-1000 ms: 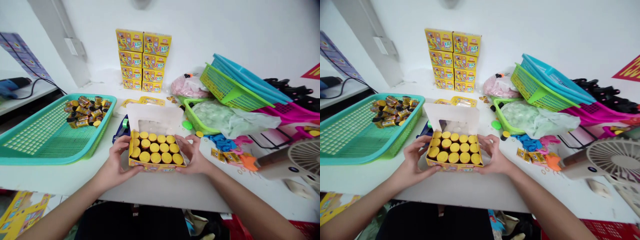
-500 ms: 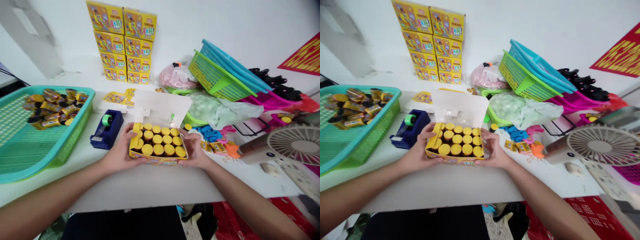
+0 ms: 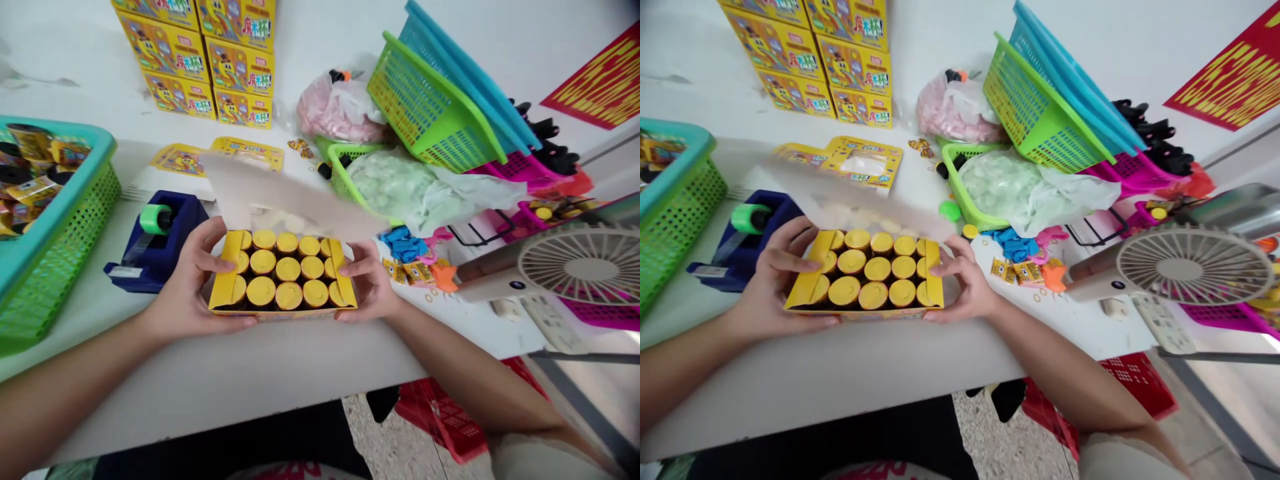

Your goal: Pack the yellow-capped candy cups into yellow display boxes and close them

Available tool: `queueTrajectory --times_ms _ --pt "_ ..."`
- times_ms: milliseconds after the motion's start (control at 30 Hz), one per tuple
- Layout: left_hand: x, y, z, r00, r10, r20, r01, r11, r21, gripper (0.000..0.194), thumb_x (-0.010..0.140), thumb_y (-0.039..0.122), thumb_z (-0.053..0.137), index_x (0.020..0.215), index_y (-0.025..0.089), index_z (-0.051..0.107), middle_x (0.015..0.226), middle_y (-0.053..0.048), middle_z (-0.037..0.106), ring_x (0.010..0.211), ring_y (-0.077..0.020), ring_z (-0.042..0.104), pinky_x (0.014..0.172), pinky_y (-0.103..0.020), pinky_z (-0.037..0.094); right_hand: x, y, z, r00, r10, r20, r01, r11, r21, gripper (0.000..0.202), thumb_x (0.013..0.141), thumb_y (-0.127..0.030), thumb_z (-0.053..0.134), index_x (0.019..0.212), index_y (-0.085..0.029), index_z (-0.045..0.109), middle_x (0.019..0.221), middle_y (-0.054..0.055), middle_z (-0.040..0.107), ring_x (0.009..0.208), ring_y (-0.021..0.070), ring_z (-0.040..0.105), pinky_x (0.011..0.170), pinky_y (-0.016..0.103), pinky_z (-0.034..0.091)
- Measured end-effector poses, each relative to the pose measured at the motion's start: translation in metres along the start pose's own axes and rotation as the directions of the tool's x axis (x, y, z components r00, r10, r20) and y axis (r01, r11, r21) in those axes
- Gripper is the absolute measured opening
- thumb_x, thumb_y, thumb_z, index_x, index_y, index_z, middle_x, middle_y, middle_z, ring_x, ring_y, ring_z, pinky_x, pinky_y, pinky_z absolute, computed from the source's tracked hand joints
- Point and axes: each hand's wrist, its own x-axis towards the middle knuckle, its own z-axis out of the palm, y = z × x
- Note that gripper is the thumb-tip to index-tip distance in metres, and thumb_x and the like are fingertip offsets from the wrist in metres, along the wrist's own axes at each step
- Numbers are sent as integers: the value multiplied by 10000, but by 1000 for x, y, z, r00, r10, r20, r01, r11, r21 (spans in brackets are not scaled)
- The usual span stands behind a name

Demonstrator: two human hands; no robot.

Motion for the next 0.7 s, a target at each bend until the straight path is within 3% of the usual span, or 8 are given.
queueTrajectory --times_ms 133,267,333,400,467,567,633,700 --pt "-6 1 -4 996 -73 -46 79 984 157 632 664 512 807 1097 225 447 1340 -26 380 1370 -334 344 1173 -553 322 1 7 6 997 -69 -44 72 996 53 859 340 -639 837 1034 -379 403 1159 31 482 1279 352 410 1090 584 315" --pt "-6 -1 -4 999 39 -37 -31 983 183 560 616 538 828 915 233 466 1208 -17 444 1254 -294 480 1100 -519 439 6 2 1 948 -317 -33 318 944 82 607 592 -478 805 1103 -422 482 1157 17 443 1259 310 435 1084 538 353" --pt "-4 -5 -3 989 139 -59 -129 981 147 552 608 495 848 890 254 438 1173 -26 461 1201 -275 530 1054 -524 479 8 -3 -4 920 -391 -9 391 918 64 519 661 -427 787 1119 -415 543 1162 23 412 1274 303 420 1079 513 379" --pt "-1 -9 -2 973 216 -80 -208 973 98 543 643 445 837 849 269 366 1110 -7 489 1175 -247 555 1023 -513 501 9 -8 -8 914 -405 2 404 911 85 570 640 -488 806 1143 -407 549 1190 25 395 1285 310 408 1087 514 378" --pt "1 -10 -3 976 203 -75 -197 977 86 566 657 465 815 821 268 310 1030 9 511 1165 -237 555 1016 -506 501 8 -15 -8 928 -371 24 365 922 126 704 568 -606 814 1171 -400 514 1277 28 382 1328 339 366 1115 551 337" --pt "1 -4 -7 985 161 53 -168 969 182 476 678 499 780 958 292 456 1032 -23 479 1217 -275 489 1041 -512 467 4 -29 -6 960 -280 26 277 956 99 831 484 -723 787 1171 -378 471 1369 40 375 1401 396 268 1147 618 244" --pt "0 5 -9 973 180 147 -211 948 238 465 714 433 767 1108 309 555 1085 -49 441 1279 -308 415 1081 -522 414 2 -39 -4 969 -245 -12 245 969 37 747 540 -670 792 1140 -360 473 1329 49 432 1389 395 313 1153 637 216" --pt "0 15 -9 972 150 183 -190 956 225 524 712 432 771 1181 298 580 1184 -76 418 1320 -336 360 1124 -545 343 1 -46 -4 962 -272 -34 272 962 -3 623 634 -524 804 1134 -328 488 1253 64 494 1310 360 444 1136 619 281"
